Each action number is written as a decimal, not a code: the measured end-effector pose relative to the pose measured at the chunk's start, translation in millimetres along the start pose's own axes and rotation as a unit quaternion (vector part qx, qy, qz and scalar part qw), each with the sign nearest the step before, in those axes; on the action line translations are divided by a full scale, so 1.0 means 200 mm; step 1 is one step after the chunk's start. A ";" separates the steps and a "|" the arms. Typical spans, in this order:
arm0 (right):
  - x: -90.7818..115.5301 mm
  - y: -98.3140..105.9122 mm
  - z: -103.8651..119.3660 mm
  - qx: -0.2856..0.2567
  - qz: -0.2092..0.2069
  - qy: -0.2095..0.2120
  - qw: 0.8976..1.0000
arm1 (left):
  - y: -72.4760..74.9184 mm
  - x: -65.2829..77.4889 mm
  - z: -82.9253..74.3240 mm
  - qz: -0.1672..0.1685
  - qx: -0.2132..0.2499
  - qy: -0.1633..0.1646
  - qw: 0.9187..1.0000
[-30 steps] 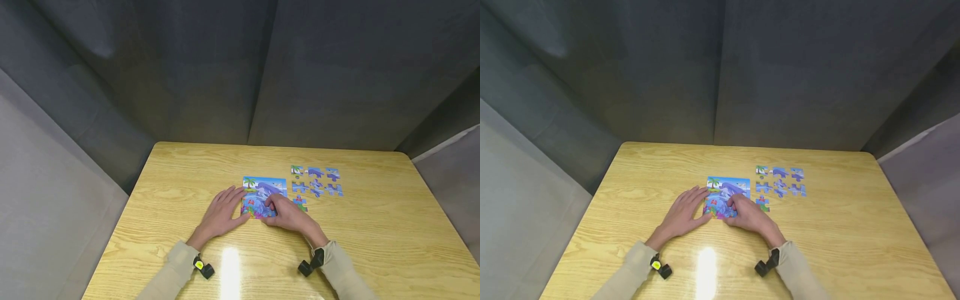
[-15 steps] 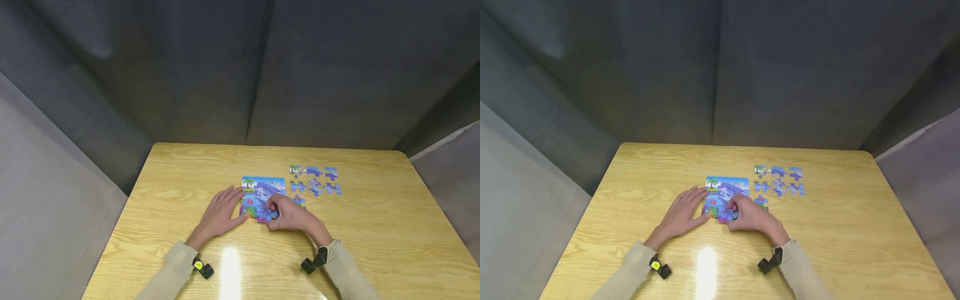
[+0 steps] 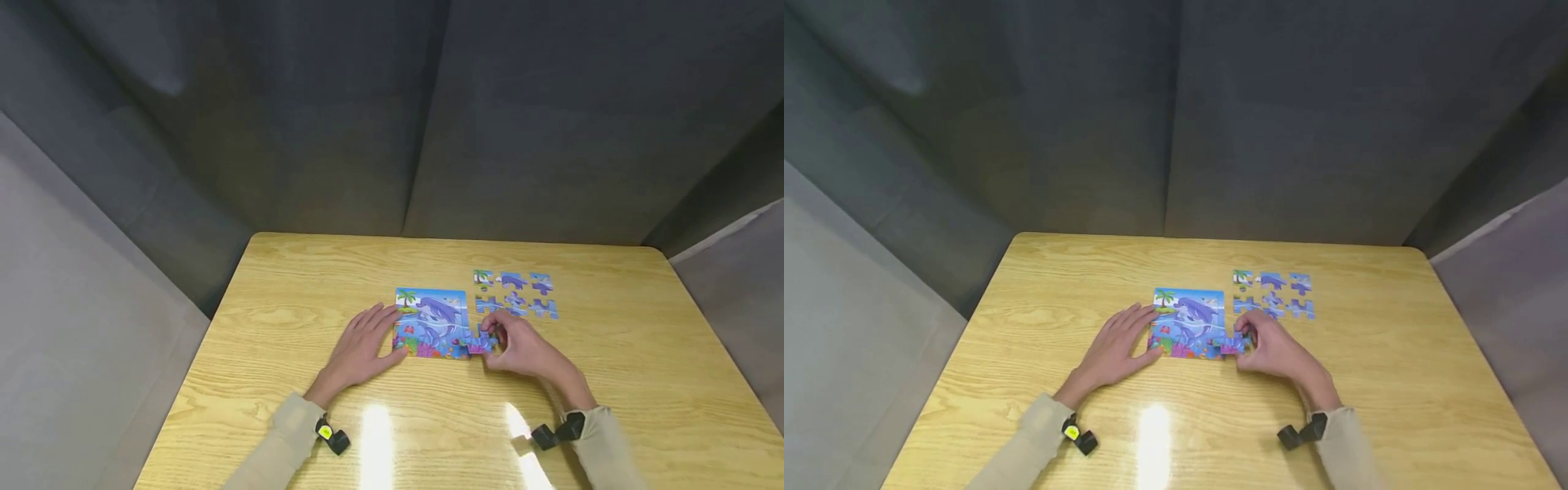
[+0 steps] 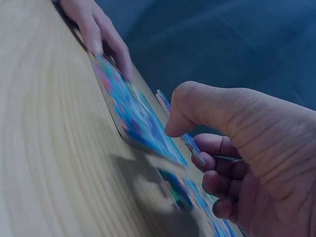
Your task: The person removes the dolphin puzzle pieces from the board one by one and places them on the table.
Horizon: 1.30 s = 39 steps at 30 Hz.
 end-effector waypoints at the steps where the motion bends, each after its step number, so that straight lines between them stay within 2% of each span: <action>1: 0.02 0.02 -0.03 0.001 -0.005 -0.007 1.000 | 0.00 0.00 0.00 0.001 -0.002 0.000 1.000; 8: 0.12 0.15 -0.20 0.028 -0.027 -0.050 0.998 | 0.00 0.00 0.00 -0.002 -0.010 -0.002 1.000; 14: 0.15 0.19 -0.28 0.049 -0.026 -0.070 0.996 | 0.00 0.00 0.01 -0.001 -0.009 0.001 1.000; 19: 0.15 0.20 -0.31 0.064 -0.025 -0.073 0.995 | -0.01 0.00 0.01 0.001 -0.010 0.002 1.000; 30: 0.13 0.21 -0.33 0.056 0.000 -0.093 0.994 | -0.02 0.00 0.01 0.005 -0.008 0.005 1.000; 39: 0.13 0.21 -0.32 0.040 -0.011 -0.078 0.996 | -0.01 0.00 0.02 0.005 -0.007 0.005 1.000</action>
Point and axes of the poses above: each hand's wrist, its own x-axis away from the middle knuckle, its own y-axis out of the back of the hand, z = x × y, the point moved 6 cm from there along -x, towards the middle knuckle, and after that the axes turned 5 degrees about z, right-handed, at the moved point
